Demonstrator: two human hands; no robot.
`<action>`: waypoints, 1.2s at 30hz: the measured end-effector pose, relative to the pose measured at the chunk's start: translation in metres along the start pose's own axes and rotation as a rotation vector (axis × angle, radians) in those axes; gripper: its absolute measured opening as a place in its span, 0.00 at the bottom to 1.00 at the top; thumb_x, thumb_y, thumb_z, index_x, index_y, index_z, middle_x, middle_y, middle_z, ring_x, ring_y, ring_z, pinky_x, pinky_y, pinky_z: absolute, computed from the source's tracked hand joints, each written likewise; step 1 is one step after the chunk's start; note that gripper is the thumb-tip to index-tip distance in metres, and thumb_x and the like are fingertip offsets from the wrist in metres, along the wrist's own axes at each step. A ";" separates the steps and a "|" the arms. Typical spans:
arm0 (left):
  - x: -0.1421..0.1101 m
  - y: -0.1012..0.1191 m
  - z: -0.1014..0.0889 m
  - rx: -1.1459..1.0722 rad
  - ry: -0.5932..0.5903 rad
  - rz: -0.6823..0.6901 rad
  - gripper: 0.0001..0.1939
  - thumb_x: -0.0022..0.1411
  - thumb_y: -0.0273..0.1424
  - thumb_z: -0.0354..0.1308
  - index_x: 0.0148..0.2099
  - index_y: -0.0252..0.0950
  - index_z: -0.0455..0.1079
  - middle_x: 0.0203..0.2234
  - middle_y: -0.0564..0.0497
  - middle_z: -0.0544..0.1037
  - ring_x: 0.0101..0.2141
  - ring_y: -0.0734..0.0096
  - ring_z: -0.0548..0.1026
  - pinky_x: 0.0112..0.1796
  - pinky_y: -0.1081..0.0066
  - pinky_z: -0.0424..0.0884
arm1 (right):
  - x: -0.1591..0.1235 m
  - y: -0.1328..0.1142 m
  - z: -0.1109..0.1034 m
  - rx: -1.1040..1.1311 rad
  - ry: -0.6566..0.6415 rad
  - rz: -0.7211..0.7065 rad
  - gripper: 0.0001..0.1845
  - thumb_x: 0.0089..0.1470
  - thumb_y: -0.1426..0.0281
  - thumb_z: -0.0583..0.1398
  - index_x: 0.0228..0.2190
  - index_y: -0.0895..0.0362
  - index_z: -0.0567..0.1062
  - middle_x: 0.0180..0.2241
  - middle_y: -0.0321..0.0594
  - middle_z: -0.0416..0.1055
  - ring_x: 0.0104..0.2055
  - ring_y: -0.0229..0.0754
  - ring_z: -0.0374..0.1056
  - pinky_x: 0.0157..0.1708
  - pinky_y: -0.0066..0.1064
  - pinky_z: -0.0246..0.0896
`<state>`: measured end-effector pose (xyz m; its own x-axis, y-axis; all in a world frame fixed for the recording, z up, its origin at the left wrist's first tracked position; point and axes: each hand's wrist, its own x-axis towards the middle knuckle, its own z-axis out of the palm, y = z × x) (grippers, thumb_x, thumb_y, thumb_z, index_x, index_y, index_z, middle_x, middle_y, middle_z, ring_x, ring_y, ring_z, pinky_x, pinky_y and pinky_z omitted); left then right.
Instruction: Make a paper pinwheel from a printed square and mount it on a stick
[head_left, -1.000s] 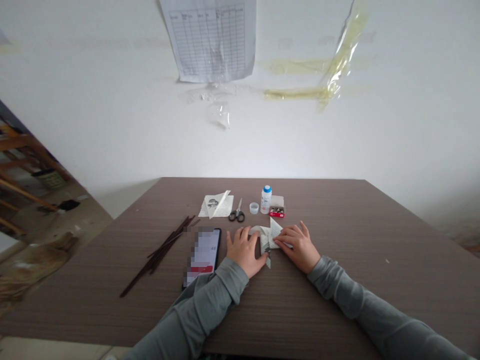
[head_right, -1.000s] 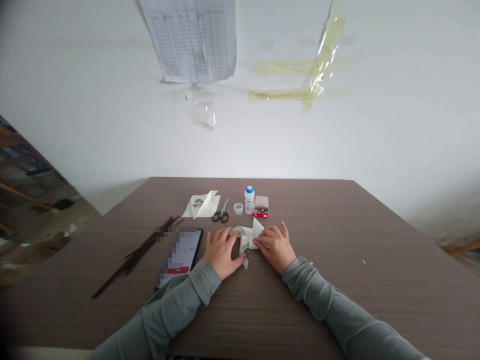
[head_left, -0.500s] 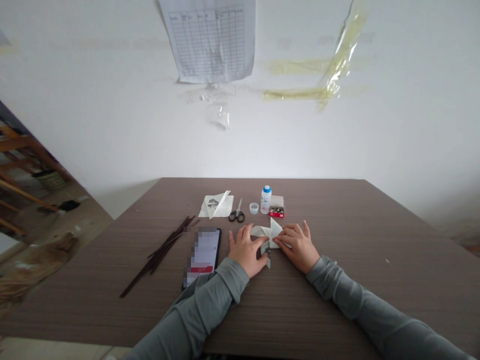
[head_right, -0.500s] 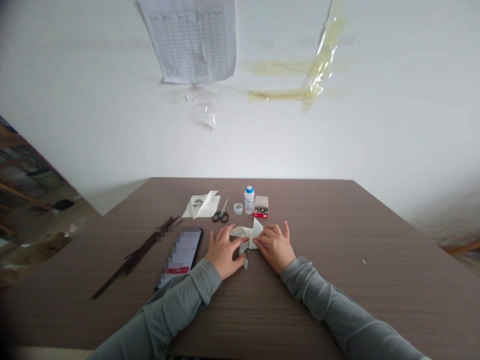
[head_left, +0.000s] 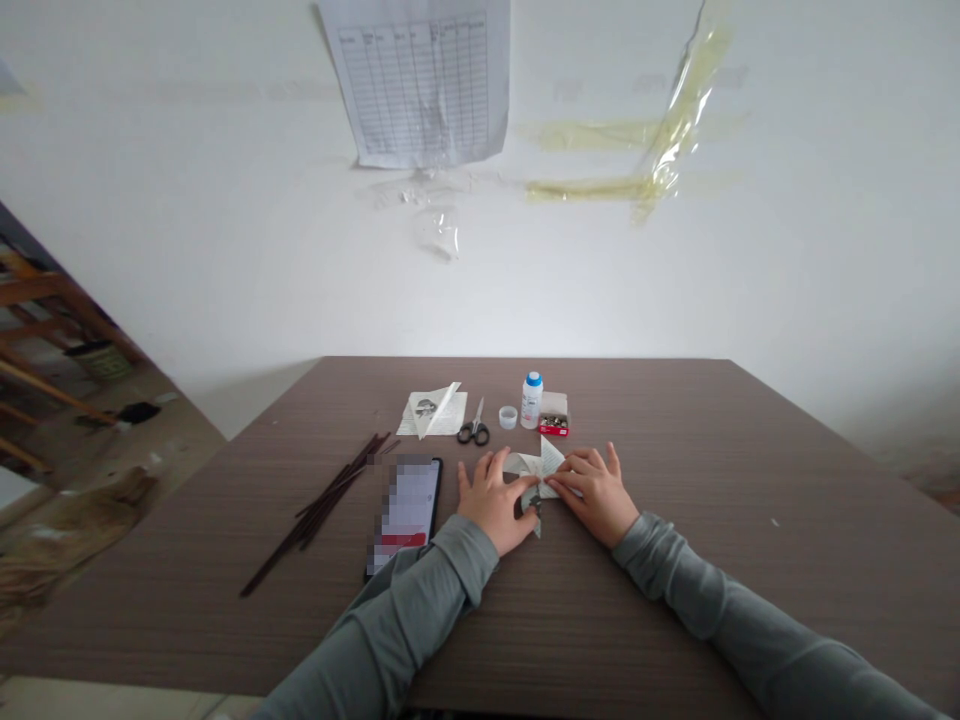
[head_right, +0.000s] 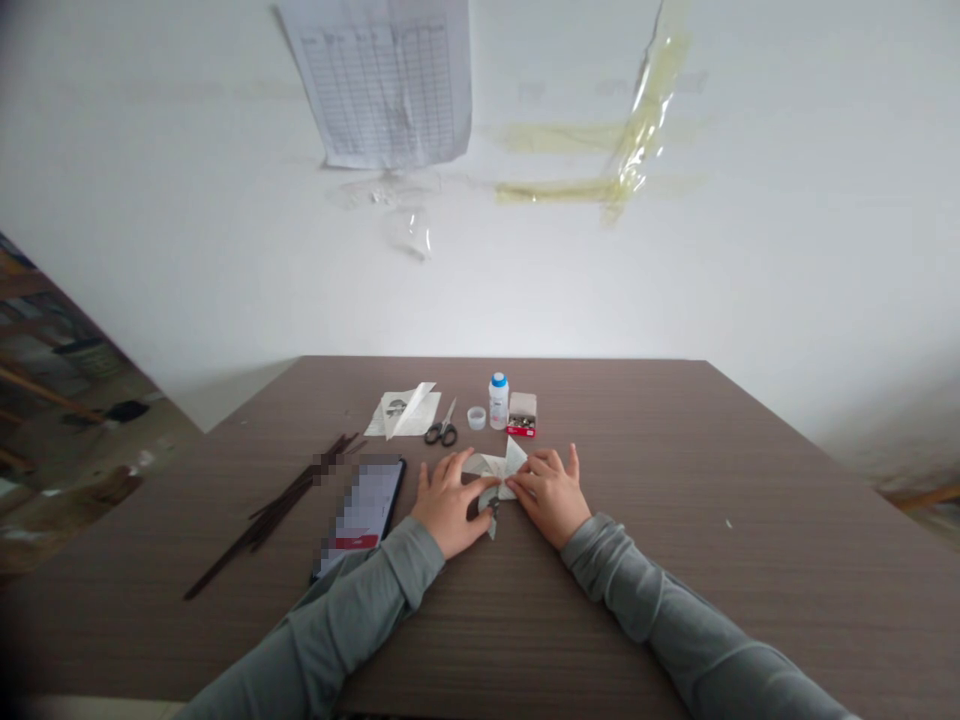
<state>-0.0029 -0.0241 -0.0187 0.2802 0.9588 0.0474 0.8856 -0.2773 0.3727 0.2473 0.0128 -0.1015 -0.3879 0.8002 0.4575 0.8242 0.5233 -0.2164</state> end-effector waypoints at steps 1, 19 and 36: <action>0.000 0.001 -0.002 -0.001 -0.006 0.000 0.27 0.72 0.31 0.81 0.71 0.53 0.95 0.88 0.37 0.76 0.84 0.13 0.72 0.83 0.06 0.58 | 0.000 0.000 0.000 0.005 -0.005 0.004 0.16 0.84 0.67 0.68 0.50 0.39 0.98 0.50 0.42 0.94 0.65 0.60 0.84 0.87 0.92 0.54; 0.003 0.002 0.000 0.013 -0.020 0.003 0.33 0.70 0.33 0.82 0.75 0.53 0.93 0.91 0.37 0.72 0.86 0.11 0.69 0.84 0.06 0.56 | 0.001 -0.002 0.000 0.019 -0.001 0.026 0.18 0.84 0.64 0.66 0.50 0.36 0.98 0.49 0.43 0.93 0.63 0.61 0.82 0.86 0.91 0.57; 0.004 0.000 0.001 0.041 -0.028 -0.023 0.34 0.72 0.38 0.82 0.78 0.56 0.90 0.94 0.40 0.66 0.92 0.17 0.59 0.86 0.08 0.51 | 0.002 -0.012 0.001 0.023 0.002 0.078 0.17 0.81 0.65 0.68 0.51 0.35 0.98 0.49 0.42 0.92 0.65 0.63 0.84 0.86 0.96 0.52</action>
<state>-0.0018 -0.0204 -0.0198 0.2699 0.9628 0.0129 0.9061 -0.2585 0.3350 0.2365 0.0080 -0.0988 -0.3218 0.8381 0.4405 0.8421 0.4660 -0.2715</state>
